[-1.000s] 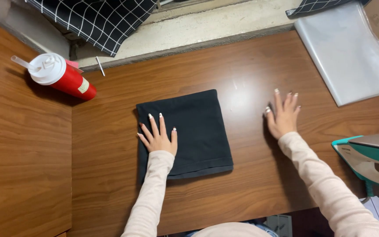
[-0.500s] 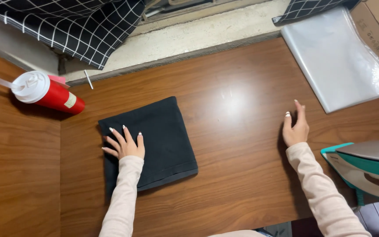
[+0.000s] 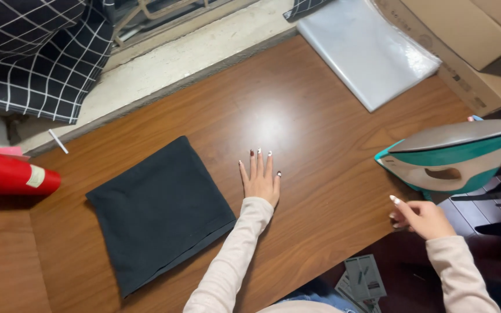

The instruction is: Folding a black t-shirt, inserting it into a clear plastic bag, and then placing the bagged shirt into a cardboard shipping box.

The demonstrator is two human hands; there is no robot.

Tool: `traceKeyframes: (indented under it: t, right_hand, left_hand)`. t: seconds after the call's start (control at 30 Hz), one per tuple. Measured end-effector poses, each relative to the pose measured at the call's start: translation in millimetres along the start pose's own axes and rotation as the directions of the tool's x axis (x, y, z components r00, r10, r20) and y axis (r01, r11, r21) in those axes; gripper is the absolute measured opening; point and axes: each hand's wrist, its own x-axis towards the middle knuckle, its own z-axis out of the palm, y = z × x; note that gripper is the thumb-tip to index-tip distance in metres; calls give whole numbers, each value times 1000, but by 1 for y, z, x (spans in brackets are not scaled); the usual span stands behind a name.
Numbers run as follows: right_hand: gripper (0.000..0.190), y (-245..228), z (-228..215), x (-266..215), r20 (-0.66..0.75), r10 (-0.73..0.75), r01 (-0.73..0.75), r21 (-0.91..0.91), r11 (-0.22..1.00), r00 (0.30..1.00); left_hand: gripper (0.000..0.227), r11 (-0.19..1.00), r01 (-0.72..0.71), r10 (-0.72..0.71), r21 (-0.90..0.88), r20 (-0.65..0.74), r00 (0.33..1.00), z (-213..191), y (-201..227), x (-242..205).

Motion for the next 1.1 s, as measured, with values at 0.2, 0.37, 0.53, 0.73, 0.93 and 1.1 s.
traceKeyframes:
  t: [0.2, 0.37, 0.53, 0.73, 0.93, 1.1]
  right_hand:
    - [61, 56, -27, 14, -472, -82, 23, -131, 991, 878]
    - [43, 30, -31, 14, -489, -203, 299, 126, 946, 848]
    - [29, 32, -22, 25, -603, -250, 520, 325, 790, 758]
    - [31, 45, -38, 49, -637, -300, 590, 306, 748, 710]
    - [36, 59, -59, 82, -638, -328, 620, 307, 722, 697]
    - [35, 59, -65, 84, -590, -277, 524, 299, 798, 759]
  left_hand:
    - [54, 998, 24, -24, 55, 6, 1000, -3, 4, -2]
    - [54, 998, 20, -20, 59, -3, 1000, -5, 6, 0]
    - [54, 998, 22, -22, 55, 0, 1000, -2, 4, -1]
    - [54, 997, 9, -5, 79, -51, 999, -2, 5, -1]
    - [54, 996, 7, -1, 84, -68, 998, 1, 5, -2]
    - [55, 982, 6, 3, 189, -46, 999, 8, 4, -1]
